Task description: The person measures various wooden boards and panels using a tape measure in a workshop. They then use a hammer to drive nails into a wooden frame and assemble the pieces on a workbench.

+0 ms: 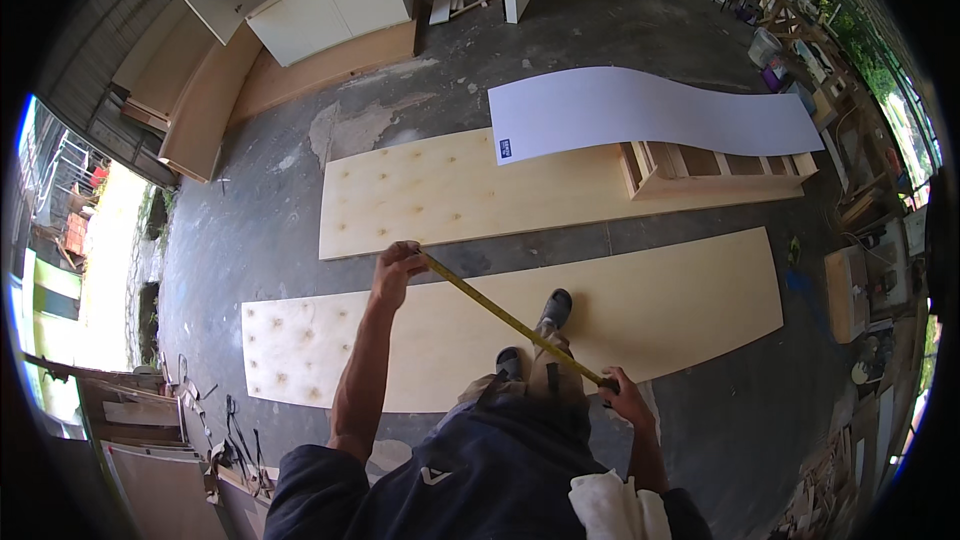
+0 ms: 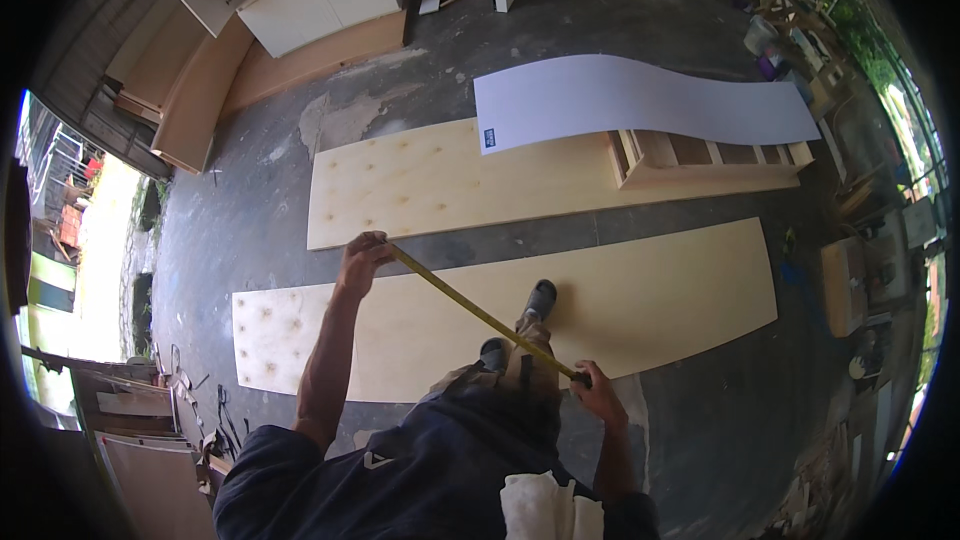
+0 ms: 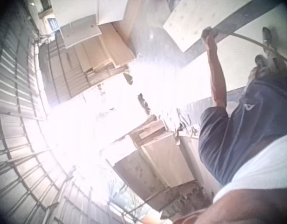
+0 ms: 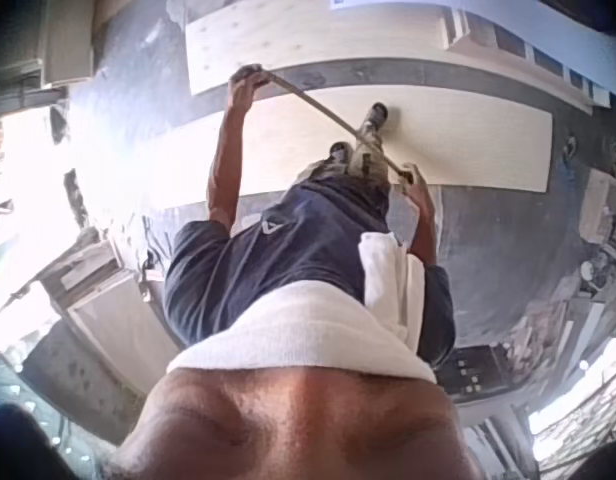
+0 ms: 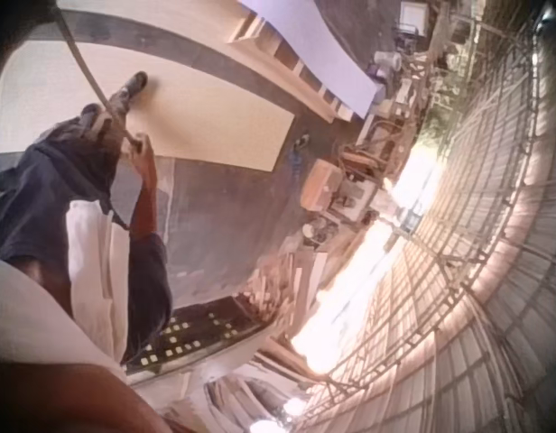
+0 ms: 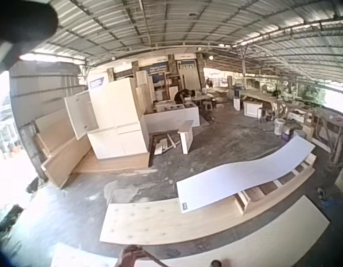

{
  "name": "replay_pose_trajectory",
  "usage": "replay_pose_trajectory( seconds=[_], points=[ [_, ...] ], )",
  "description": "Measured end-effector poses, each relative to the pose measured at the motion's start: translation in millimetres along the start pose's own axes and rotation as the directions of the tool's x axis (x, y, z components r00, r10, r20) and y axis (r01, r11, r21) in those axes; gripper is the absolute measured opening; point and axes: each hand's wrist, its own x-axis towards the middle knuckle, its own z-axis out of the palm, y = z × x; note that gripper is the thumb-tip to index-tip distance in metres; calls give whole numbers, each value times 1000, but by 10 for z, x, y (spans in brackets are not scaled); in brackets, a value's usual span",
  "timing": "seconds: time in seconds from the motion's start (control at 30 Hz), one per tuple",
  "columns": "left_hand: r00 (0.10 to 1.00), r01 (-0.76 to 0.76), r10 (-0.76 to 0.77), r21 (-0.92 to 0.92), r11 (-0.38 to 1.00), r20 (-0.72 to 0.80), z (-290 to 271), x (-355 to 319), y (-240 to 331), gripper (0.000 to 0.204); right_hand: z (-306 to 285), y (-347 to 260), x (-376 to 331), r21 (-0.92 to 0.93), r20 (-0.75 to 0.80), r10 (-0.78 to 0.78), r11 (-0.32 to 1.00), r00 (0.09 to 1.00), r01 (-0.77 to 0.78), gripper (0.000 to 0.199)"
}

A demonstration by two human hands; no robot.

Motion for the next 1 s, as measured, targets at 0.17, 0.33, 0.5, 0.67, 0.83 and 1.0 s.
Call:
replay_pose_trajectory(
  seconds=[0.17,0.33,0.5,0.67,0.83,1.0],
  points=[
    [936,-91,100,41,995,-337,-1045,1310,502,38,-804,861,193,9,155,342,938,927,-348,37],
    [838,-54,128,153,987,-530,-1299,2234,470,51,-1329,731,1295,-126,267,412,911,871,-392,27],
    [825,230,234,684,692,-514,-1489,2611,-831,50,-972,232,2736,-314,179,302,920,936,-237,32],
    [880,473,-83,843,257,-469,-789,1848,-2371,51,401,379,4241,-363,65,222,914,973,-184,30],
    [669,715,-332,698,42,-665,-728,1293,-3096,62,1960,634,5373,-320,52,306,907,951,-275,37],
    [779,538,-364,842,-30,-511,-1125,1423,-3326,64,3170,1178,6242,-178,-29,339,924,940,-338,36]
  ],
)
